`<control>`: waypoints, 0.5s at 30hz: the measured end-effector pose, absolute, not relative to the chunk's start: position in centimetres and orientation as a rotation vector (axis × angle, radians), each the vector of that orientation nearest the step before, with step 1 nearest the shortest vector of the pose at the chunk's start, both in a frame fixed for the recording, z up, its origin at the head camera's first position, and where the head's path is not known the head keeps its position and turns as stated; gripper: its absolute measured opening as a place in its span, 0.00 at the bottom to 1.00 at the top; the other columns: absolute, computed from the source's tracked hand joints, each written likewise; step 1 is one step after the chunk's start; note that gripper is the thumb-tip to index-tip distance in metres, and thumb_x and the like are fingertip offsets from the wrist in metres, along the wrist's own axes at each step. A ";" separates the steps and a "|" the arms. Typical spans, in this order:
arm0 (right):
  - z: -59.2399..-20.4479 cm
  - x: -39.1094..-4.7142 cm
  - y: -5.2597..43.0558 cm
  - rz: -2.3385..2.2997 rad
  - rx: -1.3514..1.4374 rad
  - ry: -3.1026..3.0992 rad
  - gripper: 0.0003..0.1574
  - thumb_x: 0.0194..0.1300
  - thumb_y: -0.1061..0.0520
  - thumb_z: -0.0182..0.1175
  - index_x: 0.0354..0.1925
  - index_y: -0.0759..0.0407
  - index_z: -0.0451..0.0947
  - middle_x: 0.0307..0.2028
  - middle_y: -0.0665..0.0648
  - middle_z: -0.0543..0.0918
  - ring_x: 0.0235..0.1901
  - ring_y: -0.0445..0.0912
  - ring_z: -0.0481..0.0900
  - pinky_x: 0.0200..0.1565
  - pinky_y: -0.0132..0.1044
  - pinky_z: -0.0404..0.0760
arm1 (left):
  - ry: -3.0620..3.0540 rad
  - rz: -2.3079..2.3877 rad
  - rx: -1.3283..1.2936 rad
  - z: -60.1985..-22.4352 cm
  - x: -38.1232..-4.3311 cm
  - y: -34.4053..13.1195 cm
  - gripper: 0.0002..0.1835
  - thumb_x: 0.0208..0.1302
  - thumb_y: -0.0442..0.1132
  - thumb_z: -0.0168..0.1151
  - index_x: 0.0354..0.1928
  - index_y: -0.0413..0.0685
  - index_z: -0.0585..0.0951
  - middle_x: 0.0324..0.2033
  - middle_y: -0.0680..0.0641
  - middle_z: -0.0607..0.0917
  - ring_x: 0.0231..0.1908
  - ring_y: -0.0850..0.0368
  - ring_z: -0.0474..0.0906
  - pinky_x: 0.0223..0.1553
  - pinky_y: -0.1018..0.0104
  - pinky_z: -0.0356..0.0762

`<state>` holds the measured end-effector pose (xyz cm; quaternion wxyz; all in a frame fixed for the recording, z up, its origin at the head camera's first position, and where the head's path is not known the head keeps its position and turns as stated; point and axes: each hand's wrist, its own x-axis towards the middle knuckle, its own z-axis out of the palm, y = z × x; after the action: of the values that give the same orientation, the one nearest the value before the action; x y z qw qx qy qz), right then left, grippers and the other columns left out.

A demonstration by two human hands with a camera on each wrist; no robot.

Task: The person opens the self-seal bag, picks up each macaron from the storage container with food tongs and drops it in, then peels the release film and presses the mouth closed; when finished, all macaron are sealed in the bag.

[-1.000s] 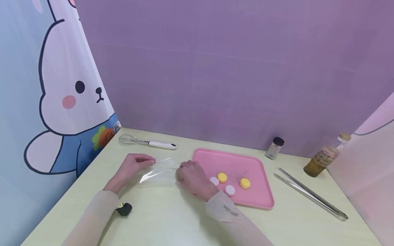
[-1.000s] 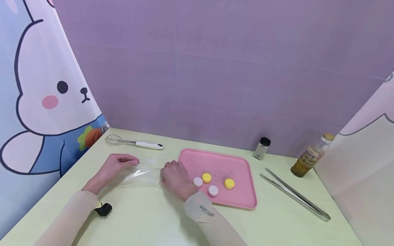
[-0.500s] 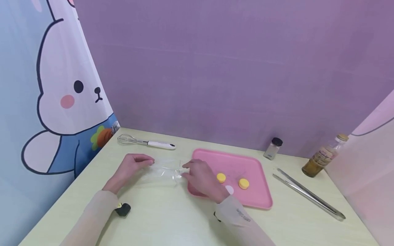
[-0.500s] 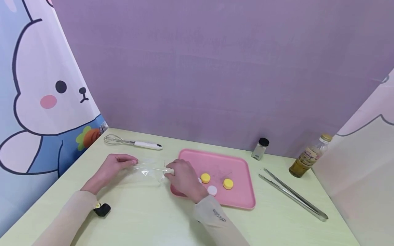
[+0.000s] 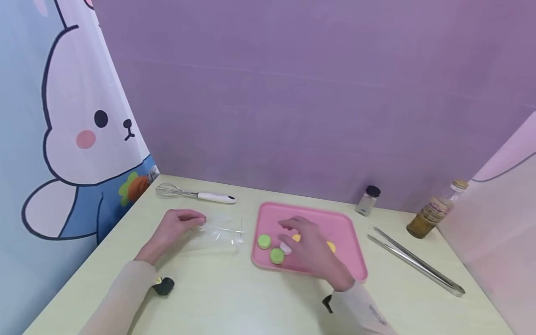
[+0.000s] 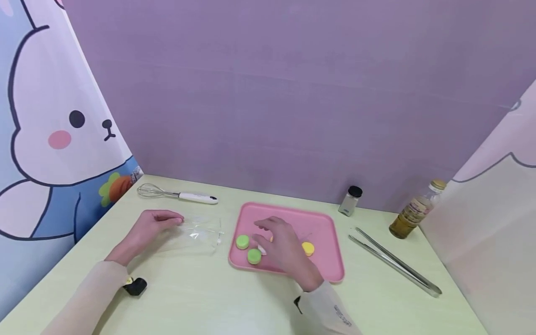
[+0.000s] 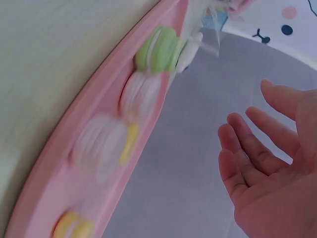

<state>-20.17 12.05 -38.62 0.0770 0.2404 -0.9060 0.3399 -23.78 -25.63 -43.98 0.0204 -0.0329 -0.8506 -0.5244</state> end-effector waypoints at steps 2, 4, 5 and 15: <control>-38.6 -19.8 13.4 1.012 0.737 -2.659 0.22 0.65 0.55 0.71 0.57 0.53 0.83 0.49 0.49 0.85 0.49 0.49 0.82 0.49 0.48 0.82 | -2.644 -1.624 -0.102 -43.9 -23.8 -25.7 0.17 0.67 0.48 0.69 0.50 0.44 0.88 0.46 0.49 0.89 0.50 0.53 0.81 0.53 0.62 0.76; -38.7 -19.3 14.7 0.991 0.742 -2.617 0.22 0.63 0.57 0.72 0.55 0.54 0.84 0.46 0.49 0.86 0.45 0.48 0.83 0.45 0.45 0.83 | -2.647 -1.622 -0.099 -43.9 -23.8 -25.7 0.17 0.67 0.49 0.69 0.50 0.45 0.88 0.46 0.49 0.89 0.50 0.53 0.81 0.53 0.61 0.77; -38.7 -19.1 15.4 0.977 0.737 -2.601 0.21 0.63 0.58 0.72 0.55 0.54 0.84 0.44 0.48 0.86 0.42 0.47 0.82 0.42 0.43 0.83 | -2.646 -1.623 -0.101 -43.9 -23.8 -25.7 0.17 0.67 0.49 0.69 0.50 0.44 0.88 0.46 0.48 0.89 0.50 0.53 0.81 0.53 0.61 0.76; -39.7 -15.7 22.2 0.870 0.680 -2.490 0.26 0.53 0.62 0.77 0.53 0.54 0.85 0.38 0.43 0.85 0.35 0.37 0.80 0.32 0.34 0.82 | -2.670 -1.609 -0.082 -43.9 -23.9 -25.5 0.17 0.68 0.49 0.68 0.50 0.45 0.88 0.47 0.48 0.89 0.52 0.51 0.81 0.55 0.58 0.74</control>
<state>-15.67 22.21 -39.66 0.2075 0.2441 -0.8943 0.3124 -23.86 -25.50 -43.88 0.0116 -0.0264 -0.8562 -0.5158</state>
